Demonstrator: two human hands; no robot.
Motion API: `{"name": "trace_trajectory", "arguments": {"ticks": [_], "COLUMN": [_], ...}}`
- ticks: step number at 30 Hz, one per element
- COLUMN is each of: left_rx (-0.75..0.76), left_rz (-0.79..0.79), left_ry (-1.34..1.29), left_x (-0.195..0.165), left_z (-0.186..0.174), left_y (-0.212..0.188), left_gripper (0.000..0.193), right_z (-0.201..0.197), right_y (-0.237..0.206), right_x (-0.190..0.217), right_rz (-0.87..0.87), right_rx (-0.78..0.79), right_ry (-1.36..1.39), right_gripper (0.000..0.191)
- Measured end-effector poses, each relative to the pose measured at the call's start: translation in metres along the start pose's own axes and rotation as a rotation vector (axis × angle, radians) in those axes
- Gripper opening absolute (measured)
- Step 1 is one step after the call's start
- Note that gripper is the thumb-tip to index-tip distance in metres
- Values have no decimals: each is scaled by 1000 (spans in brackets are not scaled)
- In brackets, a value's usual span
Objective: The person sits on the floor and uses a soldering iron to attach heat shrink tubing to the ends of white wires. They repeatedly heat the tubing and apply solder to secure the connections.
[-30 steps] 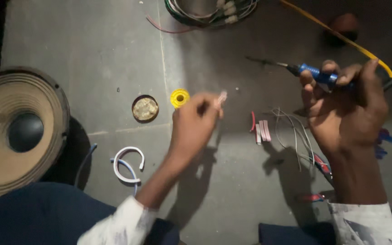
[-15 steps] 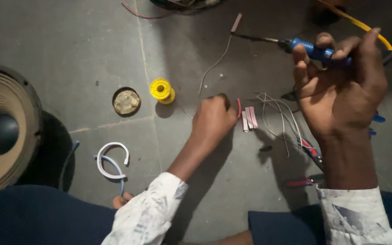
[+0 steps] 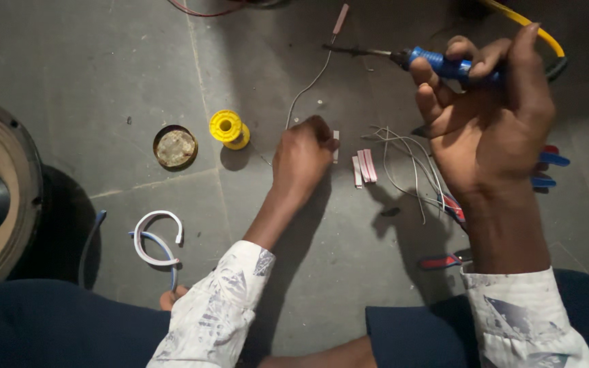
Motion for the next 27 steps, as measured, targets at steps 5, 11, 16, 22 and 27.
{"name": "trace_trajectory", "arguments": {"ticks": [5,11,16,22,27], "left_rx": [52,312,358,407,179], "left_rz": [145,42,88,76,109], "left_ry": [73,178,74,112,101], "left_x": [3,17,21,11,-19], "left_z": [4,15,5,-13,-16], "left_y": [-1,26,33,20,11], "left_gripper": [16,22,22,18,17], "right_z": [-2,-6,-10,-15,-14], "right_y": [-1,3,5,5,3], "right_x": [-1,-1,2,7,8], "right_rz": [-18,-11,-12,-11,-35], "right_rx": [-4,-5,-28,-61,-54], "right_ry": [-49,-54,-58,-28,-68], "right_gripper": [48,46,48,48,48]}}
Point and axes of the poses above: each hand's wrist, its own y-axis towards the middle knuckle, its own z-axis out of the palm, x = y × z, the point moved 2 cm from there along y, towards the middle knuckle, and after that the axes turned 12 degrees about z, right-handed, at the moved point
